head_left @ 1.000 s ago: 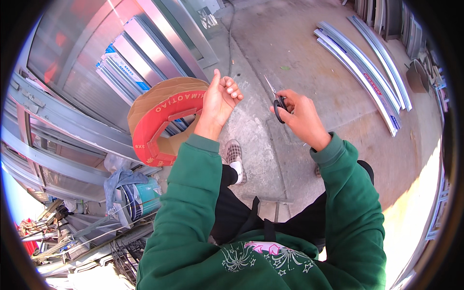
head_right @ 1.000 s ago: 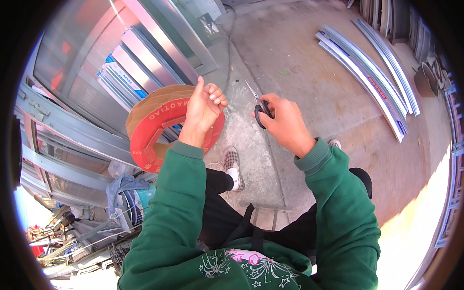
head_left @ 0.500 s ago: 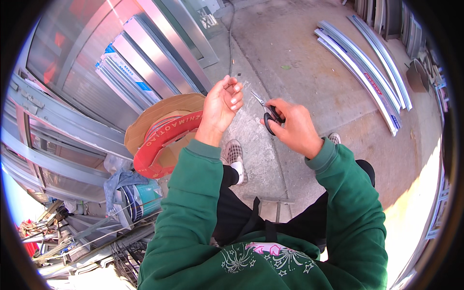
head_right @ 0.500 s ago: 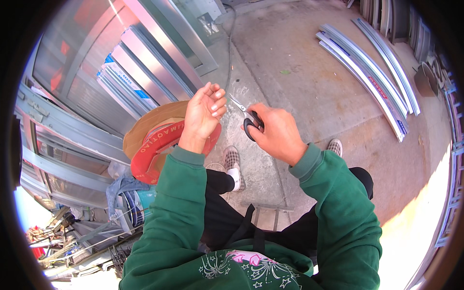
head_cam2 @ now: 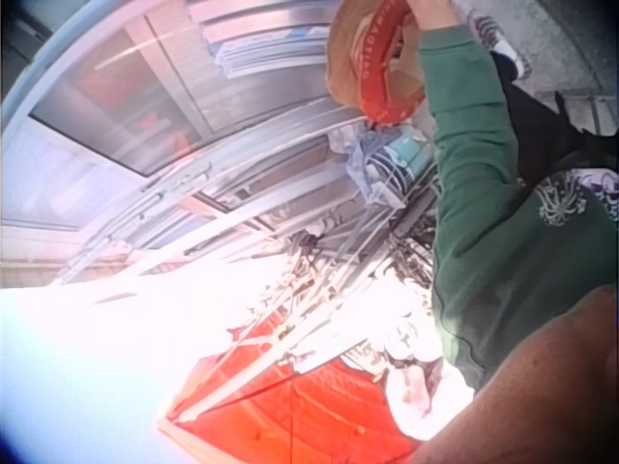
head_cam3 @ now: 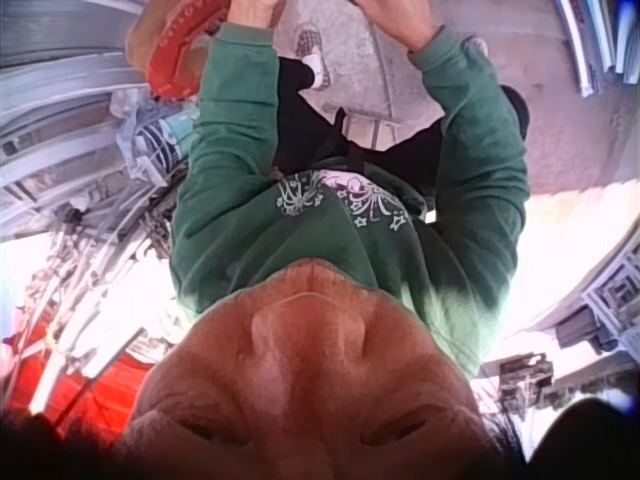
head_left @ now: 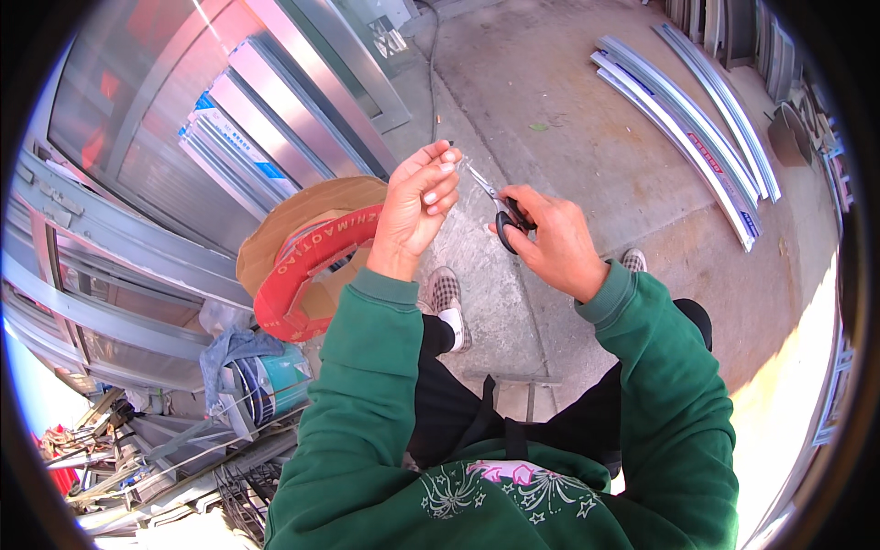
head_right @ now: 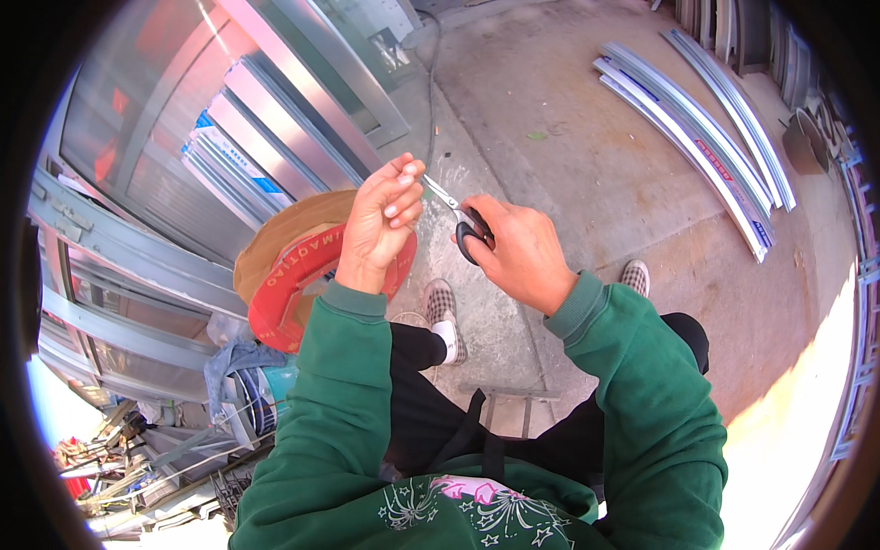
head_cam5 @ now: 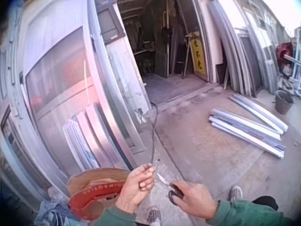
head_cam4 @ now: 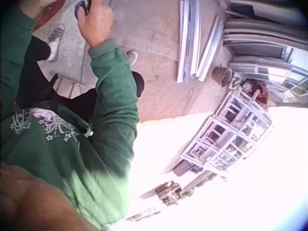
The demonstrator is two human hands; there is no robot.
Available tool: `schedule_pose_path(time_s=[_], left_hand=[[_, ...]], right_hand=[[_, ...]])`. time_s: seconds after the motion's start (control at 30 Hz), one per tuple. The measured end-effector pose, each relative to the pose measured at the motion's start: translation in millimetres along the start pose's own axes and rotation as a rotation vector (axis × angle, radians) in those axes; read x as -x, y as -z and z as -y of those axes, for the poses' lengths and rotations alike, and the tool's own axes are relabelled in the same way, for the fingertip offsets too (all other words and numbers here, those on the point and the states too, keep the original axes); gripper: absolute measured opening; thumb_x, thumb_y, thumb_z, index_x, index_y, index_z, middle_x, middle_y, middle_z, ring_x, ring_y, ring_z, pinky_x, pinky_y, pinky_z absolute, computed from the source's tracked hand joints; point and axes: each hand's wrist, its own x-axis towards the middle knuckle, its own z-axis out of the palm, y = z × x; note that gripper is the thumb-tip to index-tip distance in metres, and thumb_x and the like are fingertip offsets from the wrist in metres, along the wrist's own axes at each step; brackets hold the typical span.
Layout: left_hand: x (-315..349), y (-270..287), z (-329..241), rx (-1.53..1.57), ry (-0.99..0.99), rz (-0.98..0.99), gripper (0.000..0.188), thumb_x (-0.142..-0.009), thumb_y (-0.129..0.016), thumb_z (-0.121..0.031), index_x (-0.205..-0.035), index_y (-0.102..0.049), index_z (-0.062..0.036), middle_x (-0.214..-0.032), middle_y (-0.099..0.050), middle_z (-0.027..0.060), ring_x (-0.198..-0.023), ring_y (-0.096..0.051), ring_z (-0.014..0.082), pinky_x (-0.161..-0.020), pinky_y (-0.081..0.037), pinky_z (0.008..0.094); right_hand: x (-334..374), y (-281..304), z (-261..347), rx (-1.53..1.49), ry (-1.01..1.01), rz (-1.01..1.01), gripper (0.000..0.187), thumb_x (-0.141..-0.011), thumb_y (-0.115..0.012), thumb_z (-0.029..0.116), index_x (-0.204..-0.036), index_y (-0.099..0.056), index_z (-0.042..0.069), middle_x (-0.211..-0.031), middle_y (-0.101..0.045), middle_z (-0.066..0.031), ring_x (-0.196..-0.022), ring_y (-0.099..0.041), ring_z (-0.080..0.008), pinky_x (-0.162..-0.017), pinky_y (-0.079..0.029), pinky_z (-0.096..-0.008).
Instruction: The person uses scissors to cut a red cable and then strips the insulation from the ends of the cut pieces. They handle a cardboard cable spool and several metal profiles in a workshop setting.
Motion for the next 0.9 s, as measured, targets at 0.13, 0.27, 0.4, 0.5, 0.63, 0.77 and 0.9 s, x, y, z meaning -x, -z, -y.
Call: schedule_pose_path(time_s=[0.13,0.27,0.4,0.5,0.63,0.77,0.9], left_hand=[[0,-3,0,-0.069,-0.017,0.002,0.030,-0.094,-0.059,0.010,-0.123,-0.056,0.0015,-0.106,-0.057,0.0049,-0.057,-0.039,0.0030,-0.049,-0.034,0.0195],[3,-8,2,-0.161,-0.050,-0.001,0.032,-0.093,-0.060,0.010,-0.124,-0.055,0.0012,-0.109,-0.059,0.0065,-0.058,-0.041,0.0029,-0.050,-0.035,0.0194],[5,-14,3,-0.265,-0.098,-0.001,0.034,-0.091,-0.061,0.007,-0.123,-0.055,0.0009,-0.110,-0.061,0.0084,-0.059,-0.043,0.0040,-0.052,-0.036,0.0202],[7,-17,2,-0.344,-0.123,0.015,0.031,-0.091,-0.061,0.004,-0.121,-0.053,-0.0006,-0.106,-0.063,0.0071,-0.062,-0.046,0.0061,-0.053,-0.037,0.0208],[9,-21,1,-0.414,-0.141,-0.010,0.032,-0.091,-0.061,0.002,-0.122,-0.053,0.0001,-0.106,-0.063,0.0077,-0.062,-0.046,0.0060,-0.054,-0.036,0.0206],[10,-22,1,-0.459,-0.149,-0.031,0.033,-0.091,-0.059,0.003,-0.123,-0.054,0.0017,-0.107,-0.062,0.0090,-0.060,-0.045,0.0051,-0.053,-0.037,0.0201],[10,-21,0,-0.479,-0.148,-0.039,0.032,-0.091,-0.059,0.003,-0.122,-0.054,0.0020,-0.105,-0.064,0.0093,-0.061,-0.046,0.0055,-0.053,-0.037,0.0198]], right_hand=[[-1,1,0,-0.013,0.012,-0.028,0.025,-0.087,-0.073,0.011,-0.111,-0.067,0.006,-0.077,-0.069,-0.0136,-0.068,-0.068,-0.0338,-0.062,-0.051,-0.0432],[0,2,0,-0.001,0.020,-0.032,0.026,-0.087,-0.073,0.011,-0.112,-0.066,0.006,-0.080,-0.069,-0.0135,-0.070,-0.069,-0.0338,-0.063,-0.052,-0.0432],[2,3,1,0.079,0.058,-0.048,0.031,-0.086,-0.075,0.011,-0.115,-0.066,0.006,-0.086,-0.071,-0.0127,-0.074,-0.070,-0.0318,-0.066,-0.054,-0.0419],[3,3,0,0.172,0.072,-0.052,0.037,-0.084,-0.078,0.010,-0.119,-0.067,0.006,-0.087,-0.071,-0.0118,-0.073,-0.071,-0.0287,-0.066,-0.055,-0.0382],[3,3,-1,0.245,0.116,-0.064,0.039,-0.082,-0.077,0.009,-0.120,-0.066,0.006,-0.089,-0.071,-0.0099,-0.074,-0.070,-0.0289,-0.066,-0.055,-0.0401],[3,2,-1,0.268,0.127,-0.070,0.040,-0.082,-0.077,0.008,-0.120,-0.066,0.006,-0.089,-0.070,-0.0096,-0.075,-0.070,-0.0294,-0.066,-0.054,-0.0407],[4,2,-1,0.276,0.125,-0.064,0.040,-0.082,-0.077,0.007,-0.120,-0.066,0.006,-0.089,-0.071,-0.0097,-0.076,-0.070,-0.0295,-0.067,-0.055,-0.0405]])
